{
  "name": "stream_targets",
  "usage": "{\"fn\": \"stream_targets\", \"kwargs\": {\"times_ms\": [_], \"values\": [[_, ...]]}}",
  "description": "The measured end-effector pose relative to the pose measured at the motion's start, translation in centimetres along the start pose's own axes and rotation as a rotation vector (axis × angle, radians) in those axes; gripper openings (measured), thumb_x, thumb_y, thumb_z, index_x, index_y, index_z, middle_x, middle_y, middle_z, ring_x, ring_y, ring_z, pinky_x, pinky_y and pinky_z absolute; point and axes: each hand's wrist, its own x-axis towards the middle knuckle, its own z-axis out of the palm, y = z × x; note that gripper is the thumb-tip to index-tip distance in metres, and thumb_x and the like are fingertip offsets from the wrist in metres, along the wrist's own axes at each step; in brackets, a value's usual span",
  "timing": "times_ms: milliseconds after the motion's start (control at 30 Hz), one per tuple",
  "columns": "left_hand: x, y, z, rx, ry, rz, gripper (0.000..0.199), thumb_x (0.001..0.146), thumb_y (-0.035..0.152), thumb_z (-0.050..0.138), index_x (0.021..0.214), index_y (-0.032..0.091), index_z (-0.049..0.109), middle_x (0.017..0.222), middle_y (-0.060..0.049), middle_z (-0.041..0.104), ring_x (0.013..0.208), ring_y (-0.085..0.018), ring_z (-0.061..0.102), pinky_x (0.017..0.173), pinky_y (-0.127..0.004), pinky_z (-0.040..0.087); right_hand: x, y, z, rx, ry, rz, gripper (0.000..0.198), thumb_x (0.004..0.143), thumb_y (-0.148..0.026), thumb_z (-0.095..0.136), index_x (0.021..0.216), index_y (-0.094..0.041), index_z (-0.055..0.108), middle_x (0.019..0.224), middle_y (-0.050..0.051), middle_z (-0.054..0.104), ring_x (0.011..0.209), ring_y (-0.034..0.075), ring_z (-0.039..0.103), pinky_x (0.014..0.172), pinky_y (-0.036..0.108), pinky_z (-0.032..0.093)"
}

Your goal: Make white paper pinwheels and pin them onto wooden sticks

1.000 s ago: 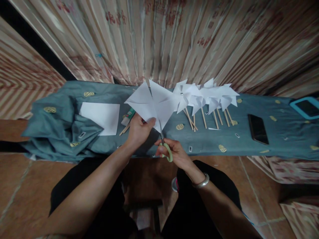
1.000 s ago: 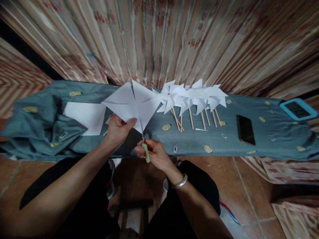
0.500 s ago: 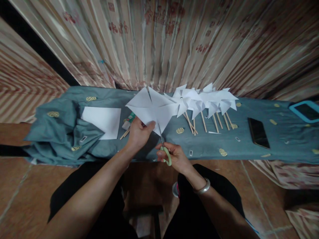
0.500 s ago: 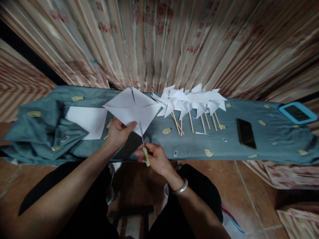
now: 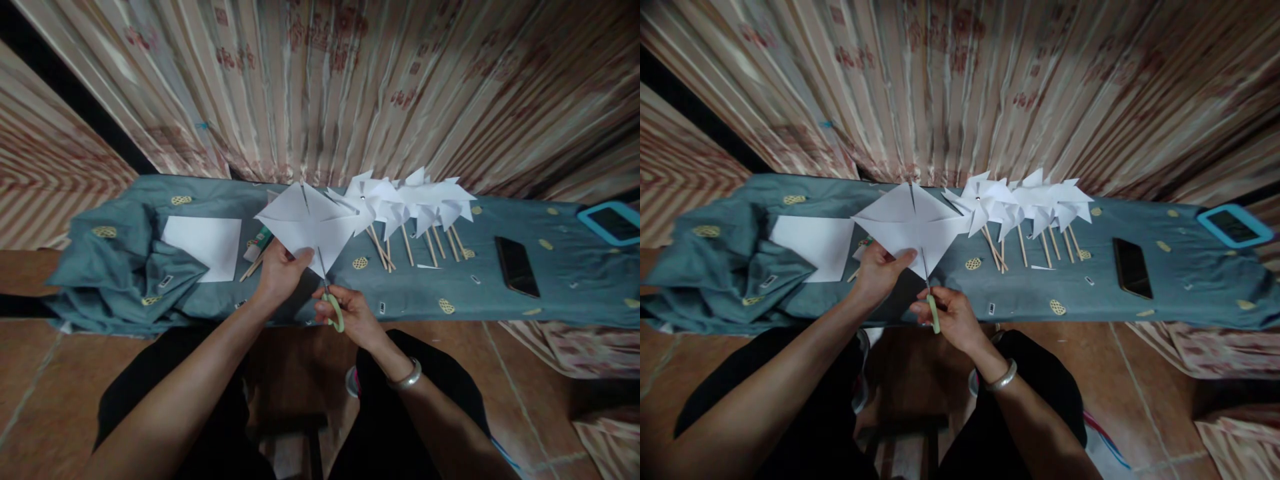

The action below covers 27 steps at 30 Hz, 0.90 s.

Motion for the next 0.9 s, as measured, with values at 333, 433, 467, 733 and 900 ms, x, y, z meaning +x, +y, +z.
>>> {"fn": "stream_targets", "kwargs": {"times_ms": [333,433,467,733,900], "values": [[-0.5,0.0,-0.1,0.051,-0.022,0.015,0.013,0.066,0.026,0.067,0.072,0.017,0.061,0.071,0.0,0.064,0.066,-0.017,0.057,0.064,-0.029,0.046,0.0,-0.4,-0.1,-0.072,0.036,-0.026,0.036,0.059,-0.044,0.082,0.079,-0.019,0.065,0.053,-0.005,0.063,0.047,0.008,0.054,0.048,0.021,0.042],[-0.5,0.0,-0.1,0.038,-0.024,0.016,0.014,0.066,0.025,0.067,0.074,0.016,0.061,0.072,-0.001,0.064,0.067,-0.017,0.058,0.065,-0.029,0.046,0.0,-0.4,0.0,-0.057,0.044,-0.004,0.037,0.057,-0.045,0.083,0.078,-0.019,0.065,0.052,-0.005,0.063,0.047,0.008,0.053,0.047,0.02,0.042],[-0.5,0.0,-0.1,0.035,-0.023,0.018,0.014,0.066,0.025,0.067,0.074,0.016,0.061,0.072,-0.001,0.065,0.067,-0.017,0.058,0.065,-0.029,0.046,0.0,-0.4,0.1,-0.047,0.047,0.0,0.038,0.057,-0.045,0.083,0.077,-0.019,0.064,0.052,-0.005,0.062,0.046,0.008,0.052,0.047,0.021,0.042],[-0.6,-0.1,0.0,0.043,-0.039,-0.005,0.017,0.064,0.027,0.067,0.074,0.016,0.061,0.071,0.0,0.065,0.066,-0.016,0.058,0.064,-0.028,0.046,0.0,-0.4,0.2,-0.044,0.046,-0.001,0.039,0.058,-0.046,0.082,0.079,-0.018,0.063,0.054,-0.006,0.061,0.047,0.008,0.054,0.049,0.021,0.044],[-1.0,0.0,0.2,0.035,-0.037,-0.037,0.018,0.063,0.029,0.067,0.074,0.017,0.059,0.068,0.001,0.064,0.063,-0.016,0.057,0.061,-0.027,0.046,0.1,-0.5,0.1,-0.052,0.055,0.005,0.039,0.059,-0.046,0.082,0.08,-0.019,0.063,0.058,-0.004,0.063,0.049,0.009,0.056,0.048,0.021,0.044]]}}
